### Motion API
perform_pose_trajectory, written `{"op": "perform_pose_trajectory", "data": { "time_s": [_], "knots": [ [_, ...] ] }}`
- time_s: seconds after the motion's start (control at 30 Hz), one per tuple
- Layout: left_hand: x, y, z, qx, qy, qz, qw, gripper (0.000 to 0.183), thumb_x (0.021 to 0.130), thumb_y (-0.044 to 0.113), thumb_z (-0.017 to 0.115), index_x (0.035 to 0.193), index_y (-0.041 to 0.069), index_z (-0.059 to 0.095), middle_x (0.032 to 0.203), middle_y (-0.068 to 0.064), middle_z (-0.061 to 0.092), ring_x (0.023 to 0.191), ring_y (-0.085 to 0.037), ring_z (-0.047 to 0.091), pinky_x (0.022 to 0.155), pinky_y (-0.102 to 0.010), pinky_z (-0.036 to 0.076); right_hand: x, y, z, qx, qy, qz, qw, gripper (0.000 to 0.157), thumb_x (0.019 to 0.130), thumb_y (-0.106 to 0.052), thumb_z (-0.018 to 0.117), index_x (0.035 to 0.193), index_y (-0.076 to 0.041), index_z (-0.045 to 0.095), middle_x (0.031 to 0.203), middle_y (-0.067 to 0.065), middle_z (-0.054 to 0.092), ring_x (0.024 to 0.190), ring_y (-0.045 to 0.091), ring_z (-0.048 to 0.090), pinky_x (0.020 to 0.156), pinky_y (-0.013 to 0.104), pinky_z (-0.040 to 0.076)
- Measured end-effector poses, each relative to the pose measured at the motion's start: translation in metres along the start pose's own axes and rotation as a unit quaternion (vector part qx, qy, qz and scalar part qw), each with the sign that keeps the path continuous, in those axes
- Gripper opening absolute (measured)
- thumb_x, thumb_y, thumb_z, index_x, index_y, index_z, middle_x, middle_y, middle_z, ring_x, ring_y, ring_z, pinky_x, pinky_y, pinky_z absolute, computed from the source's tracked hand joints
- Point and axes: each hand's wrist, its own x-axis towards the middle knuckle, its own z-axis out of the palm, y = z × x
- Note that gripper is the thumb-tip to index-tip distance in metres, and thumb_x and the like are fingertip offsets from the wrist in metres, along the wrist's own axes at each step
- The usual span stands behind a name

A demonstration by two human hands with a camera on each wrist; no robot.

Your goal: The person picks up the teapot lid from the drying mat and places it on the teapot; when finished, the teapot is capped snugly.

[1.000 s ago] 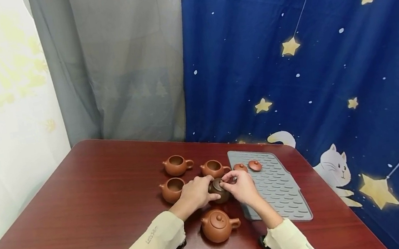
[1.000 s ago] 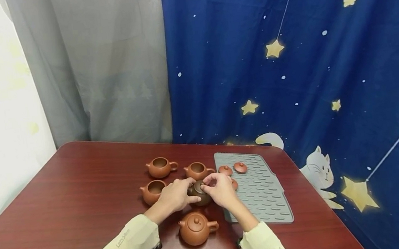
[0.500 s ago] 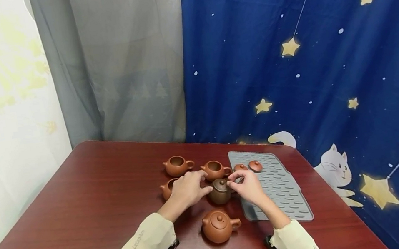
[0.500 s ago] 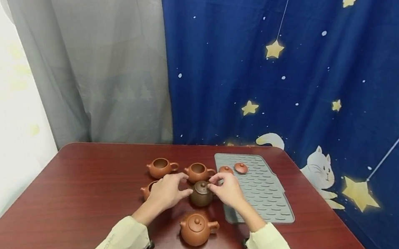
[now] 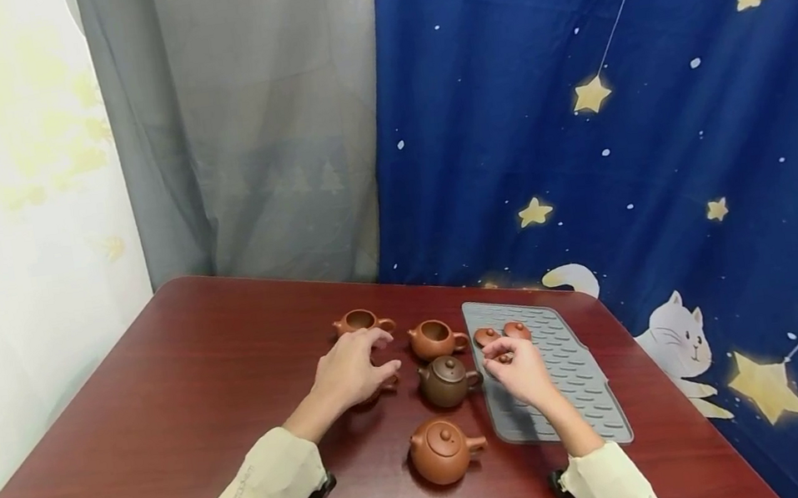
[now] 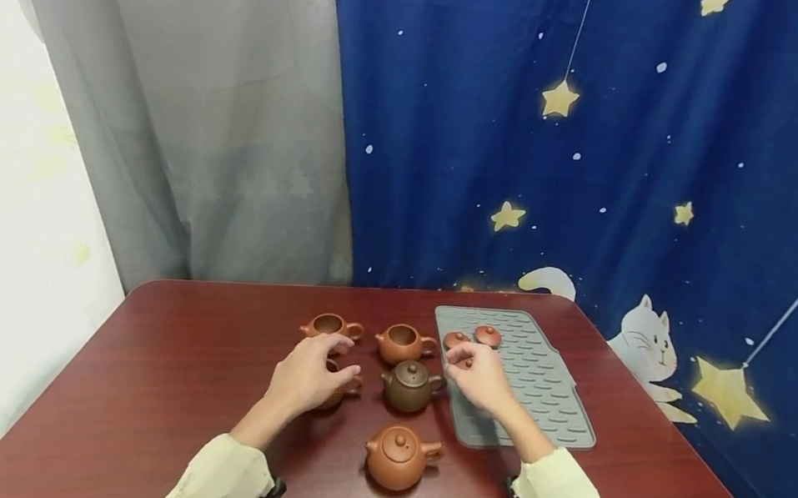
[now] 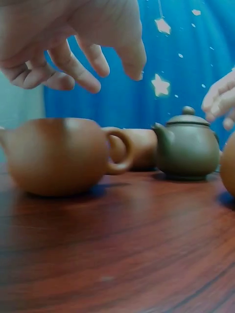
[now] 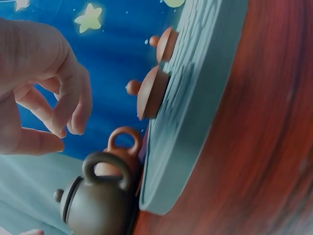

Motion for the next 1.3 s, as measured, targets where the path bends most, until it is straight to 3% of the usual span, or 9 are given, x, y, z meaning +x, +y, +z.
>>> {"op": "perform_pose_trajectory", "data": {
  "time_s": [0.23,0.5,0.9,1.3],
  "knots": [
    [-0.010,-0.029,-0.021,0.023,-0.031,-0.034,0.9987,0.052,0.082,0.048,0.077,0.125,0.020,0.066,0.123,-0.002,0.063,0.114,-0.029,0.052,0.081,-0.056,0.049,0.003,0.018,-0.007,-0.039,-0.018,0.019,0.999,0.011,0.083,0.000,0.076,0.093,0.000,0.073,0.092,0.009,0.071,0.090,0.030,0.064,0.075,0.037,0.050],
    [-0.013,-0.054,-0.020,-0.005,-0.058,-0.032,0.9978,0.064,0.077,0.052,0.081,0.128,0.019,0.063,0.119,-0.002,0.065,0.111,-0.028,0.054,0.077,-0.054,0.049,0.006,0.033,-0.016,-0.067,-0.022,0.040,0.997,0.013,0.083,0.000,0.073,0.096,-0.001,0.073,0.094,0.008,0.072,0.094,0.030,0.064,0.076,0.041,0.050],
    [-0.013,-0.061,-0.016,-0.021,-0.084,-0.047,0.9952,0.073,0.074,0.054,0.083,0.134,0.021,0.060,0.130,0.000,0.064,0.125,-0.032,0.051,0.087,-0.061,0.045,0.015,0.038,-0.019,-0.069,-0.041,0.057,0.995,0.011,0.086,-0.003,0.072,0.096,-0.003,0.074,0.096,0.008,0.071,0.080,0.022,0.062,0.062,0.031,0.049],
    [-0.012,-0.063,-0.012,-0.014,-0.089,-0.047,0.9948,0.071,0.076,0.051,0.082,0.135,0.020,0.060,0.130,-0.004,0.063,0.124,-0.029,0.055,0.087,-0.060,0.045,0.022,0.048,-0.017,-0.093,-0.049,0.075,0.992,0.008,0.087,-0.007,0.074,0.094,-0.005,0.074,0.091,0.006,0.069,0.080,0.021,0.061,0.064,0.033,0.047]
  ]
}}
